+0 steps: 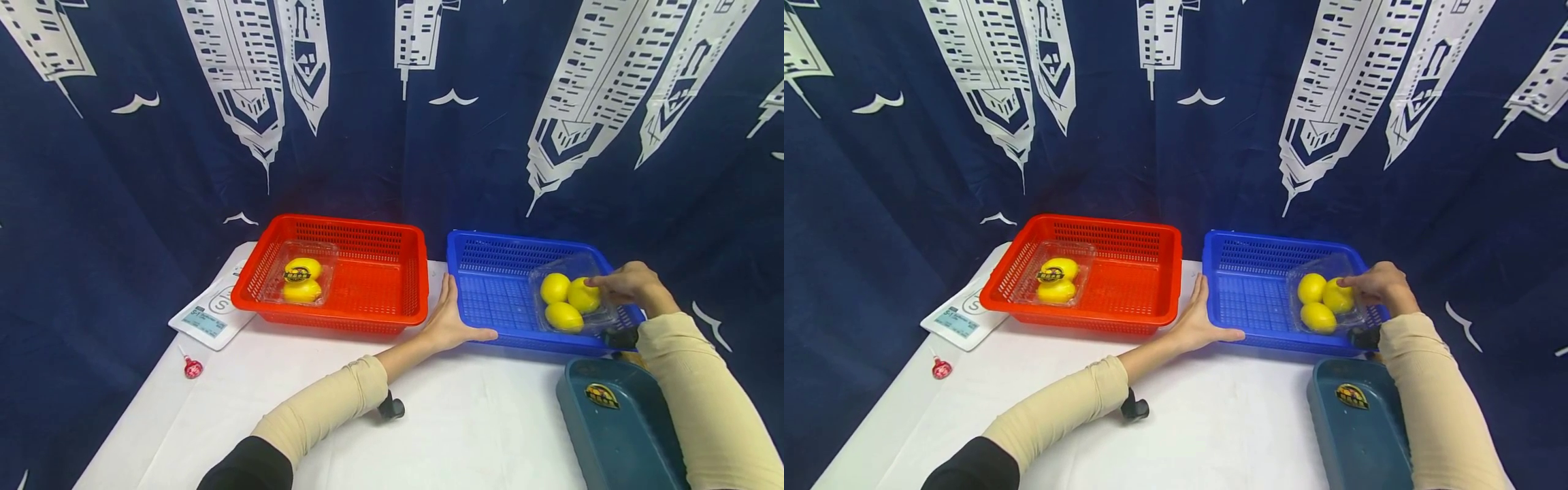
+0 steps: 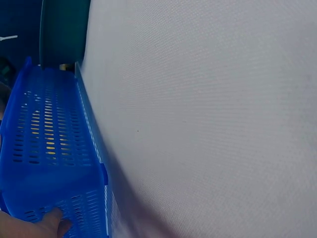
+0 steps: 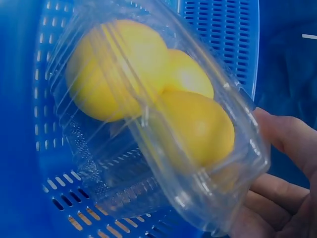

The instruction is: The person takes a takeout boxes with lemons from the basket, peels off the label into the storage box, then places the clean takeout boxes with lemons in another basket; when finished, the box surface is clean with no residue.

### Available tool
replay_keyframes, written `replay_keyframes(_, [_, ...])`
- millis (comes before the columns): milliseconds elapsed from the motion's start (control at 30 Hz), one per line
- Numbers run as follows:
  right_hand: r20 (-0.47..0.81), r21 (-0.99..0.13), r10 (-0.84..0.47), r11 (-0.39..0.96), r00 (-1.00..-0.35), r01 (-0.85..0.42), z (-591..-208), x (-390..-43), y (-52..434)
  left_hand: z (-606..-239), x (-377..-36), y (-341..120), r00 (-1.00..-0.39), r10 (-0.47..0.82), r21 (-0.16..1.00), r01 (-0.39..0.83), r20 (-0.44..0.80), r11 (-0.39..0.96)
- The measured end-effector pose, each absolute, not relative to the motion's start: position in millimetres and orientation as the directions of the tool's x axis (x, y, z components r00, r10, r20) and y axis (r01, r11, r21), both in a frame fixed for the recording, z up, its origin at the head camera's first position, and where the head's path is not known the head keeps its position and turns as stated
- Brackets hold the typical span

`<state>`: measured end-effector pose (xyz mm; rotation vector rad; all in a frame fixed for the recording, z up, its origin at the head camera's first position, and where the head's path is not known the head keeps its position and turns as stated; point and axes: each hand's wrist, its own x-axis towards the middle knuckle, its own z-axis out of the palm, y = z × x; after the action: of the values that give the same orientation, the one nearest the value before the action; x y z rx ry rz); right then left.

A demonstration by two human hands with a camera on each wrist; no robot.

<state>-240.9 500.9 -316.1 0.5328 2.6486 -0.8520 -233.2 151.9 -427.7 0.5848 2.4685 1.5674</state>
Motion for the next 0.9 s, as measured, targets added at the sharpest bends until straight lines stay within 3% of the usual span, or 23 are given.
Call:
replay_keyframes(267, [-0.337,-0.455,0.406,0.720,-0.850,0.524,-322,-238,497,-427,-234,152,-0.911,0.406,0.897,0.238,0.073,0.374])
replay_keyframes(533, [-0.311,-0.437,0.447,0.716,-0.839,0.544,-326,-236,495,-428,-232,153,-0.909,0.411,0.900,0.237,0.072,0.365])
replay_keyframes(733, [-0.330,-0.466,0.422,0.705,-0.845,0.534,-328,-235,499,-428,-231,153,-0.907,0.414,0.900,0.240,0.074,0.364])
replay_keyframes(900, [-0.374,-0.486,0.283,0.751,-0.883,0.447,-328,-235,506,-428,-231,153,-0.907,0.415,0.902,0.235,0.070,0.362])
